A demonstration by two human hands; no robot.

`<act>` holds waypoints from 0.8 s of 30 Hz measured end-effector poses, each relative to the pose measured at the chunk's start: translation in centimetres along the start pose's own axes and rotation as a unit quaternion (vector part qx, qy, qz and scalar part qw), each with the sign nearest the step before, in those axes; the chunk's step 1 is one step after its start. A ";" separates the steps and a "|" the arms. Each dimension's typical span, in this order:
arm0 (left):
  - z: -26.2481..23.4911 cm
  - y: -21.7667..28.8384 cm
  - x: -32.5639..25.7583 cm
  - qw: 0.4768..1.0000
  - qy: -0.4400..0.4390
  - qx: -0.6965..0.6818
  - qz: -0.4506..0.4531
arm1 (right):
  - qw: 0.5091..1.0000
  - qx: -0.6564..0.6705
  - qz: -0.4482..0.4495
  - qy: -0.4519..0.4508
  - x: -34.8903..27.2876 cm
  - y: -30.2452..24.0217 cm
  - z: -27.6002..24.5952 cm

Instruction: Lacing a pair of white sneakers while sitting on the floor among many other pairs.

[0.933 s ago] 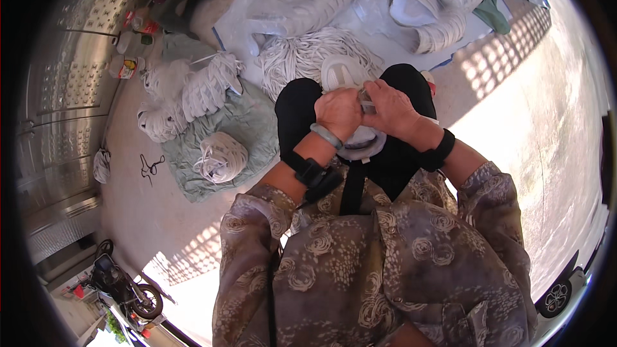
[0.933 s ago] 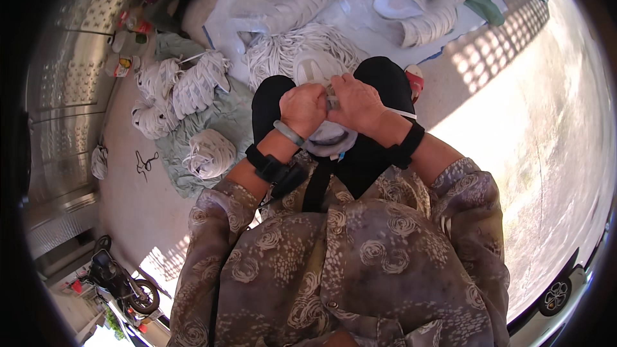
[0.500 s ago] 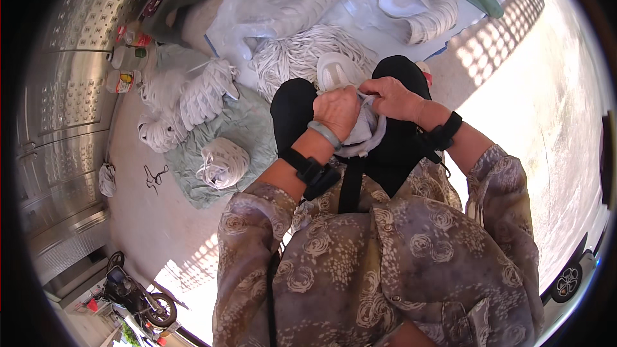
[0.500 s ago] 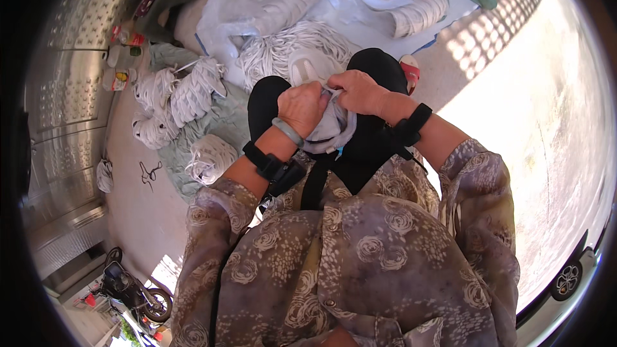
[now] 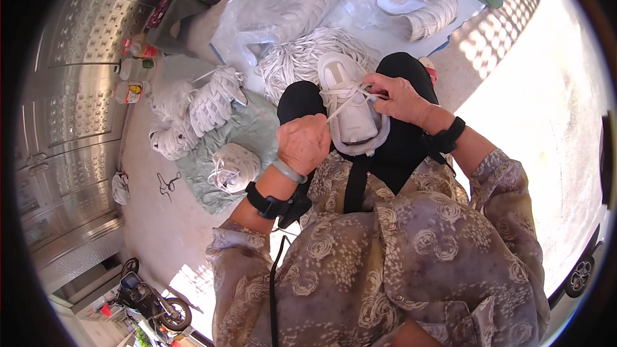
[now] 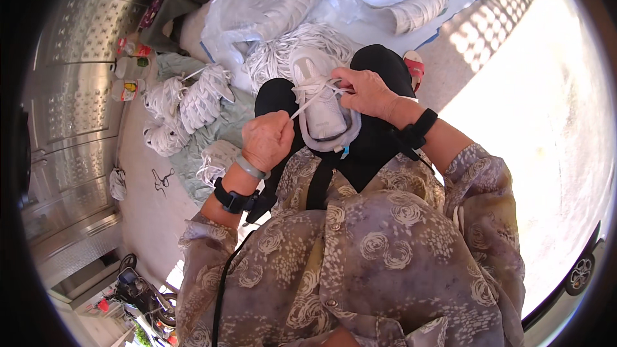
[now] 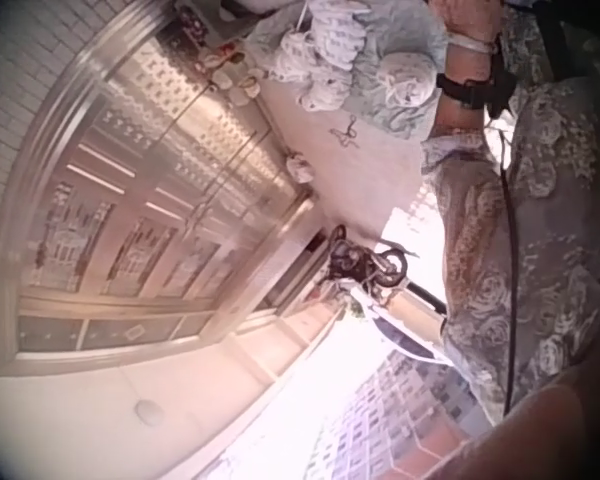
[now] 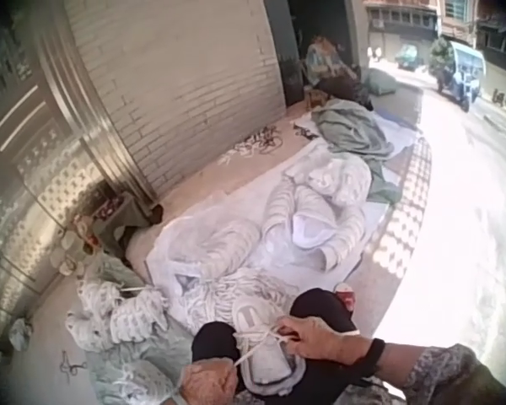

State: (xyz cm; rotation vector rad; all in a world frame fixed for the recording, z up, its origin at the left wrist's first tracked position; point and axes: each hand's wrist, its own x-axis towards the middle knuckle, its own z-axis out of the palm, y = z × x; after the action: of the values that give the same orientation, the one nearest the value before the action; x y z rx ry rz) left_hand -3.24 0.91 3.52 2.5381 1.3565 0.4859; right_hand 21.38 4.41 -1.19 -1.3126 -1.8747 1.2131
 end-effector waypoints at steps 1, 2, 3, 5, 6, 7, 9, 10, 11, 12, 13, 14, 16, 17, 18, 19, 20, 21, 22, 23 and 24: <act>-0.9 -1.9 -2.5 0.997 -0.017 0.025 -0.065 | 1.000 -0.016 -0.018 -0.001 -0.1 0.0 0.0; -1.7 -4.4 -5.1 0.992 -0.041 -0.009 -0.115 | 0.999 -0.033 -0.038 0.000 -0.1 0.0 0.0; -2.5 -6.8 -8.2 0.964 -0.111 -0.031 -0.238 | 0.999 -0.030 -0.035 0.001 -0.1 0.1 0.0; -3.8 -10.8 -15.5 0.899 -0.209 0.109 -0.370 | 0.999 -0.036 -0.041 -0.005 -0.1 0.3 0.0; -4.2 -12.3 -19.2 0.826 -0.291 0.189 -0.443 | 0.999 -0.035 -0.033 -0.009 -0.1 0.4 0.1; -5.2 -13.5 -23.1 0.754 -0.348 0.235 -0.505 | 0.999 -0.026 -0.039 0.006 -0.1 0.4 0.2; -7.4 -14.5 -30.3 0.613 -0.355 0.245 -0.662 | 0.999 -0.018 -0.042 0.020 0.0 0.4 0.2; -8.1 -14.6 -33.2 0.596 -0.376 0.235 -0.670 | 0.999 -0.014 -0.028 0.017 0.0 0.4 0.3; -8.5 -14.8 -35.2 0.567 -0.394 0.228 -0.686 | 1.000 -0.012 -0.004 0.008 0.1 0.2 0.3; -7.6 -15.5 -36.0 0.569 -0.395 0.216 -0.688 | 1.000 -0.014 -0.019 0.005 0.2 0.1 0.2; -6.3 -15.9 -36.1 0.589 -0.385 0.183 -0.687 | 1.000 -0.010 0.013 -0.013 0.2 -0.1 0.1; -5.5 -15.9 -35.8 0.607 -0.373 0.150 -0.686 | 0.998 -0.007 0.044 -0.032 0.4 -0.4 0.1; -2.9 -16.2 -32.1 0.726 -0.333 0.128 -0.587 | 0.999 -0.030 0.018 -0.030 0.6 -0.9 0.3; -1.6 -16.1 -29.3 0.796 -0.235 0.106 -0.547 | 0.999 -0.051 -0.004 -0.020 0.7 -1.0 0.4; -0.6 -15.8 -26.0 0.854 -0.152 0.061 -0.494 | 0.998 -0.056 -0.003 -0.024 0.8 -1.1 0.5; 0.2 -15.3 -22.4 0.896 -0.076 0.021 -0.437 | 0.998 -0.051 -0.035 -0.005 0.9 -1.2 0.7; 0.8 -14.4 -18.9 0.924 0.013 -0.084 -0.373 | 0.997 -0.045 -0.065 0.009 1.0 -1.2 0.8; 1.3 -13.0 -15.4 0.921 0.068 -0.162 -0.346 | 0.996 -0.050 -0.068 0.010 1.1 -1.1 0.9; 1.3 -11.7 -12.2 0.928 0.070 -0.178 -0.321 | 0.993 -0.062 -0.096 0.018 1.2 -1.0 0.9; 1.2 -10.3 -9.3 0.931 0.082 -0.207 -0.290 | 0.990 -0.072 -0.118 0.028 1.2 -0.9 0.8; 1.3 -8.8 -6.7 0.934 0.100 -0.235 -0.251 | 0.989 -0.076 -0.125 0.024 1.2 -0.8 0.8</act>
State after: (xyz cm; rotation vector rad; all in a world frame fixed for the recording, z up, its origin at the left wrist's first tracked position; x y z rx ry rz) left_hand -12.89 0.09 -1.91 1.7198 1.6454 0.8526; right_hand 19.91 5.17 -0.88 -1.1293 -2.0584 0.9202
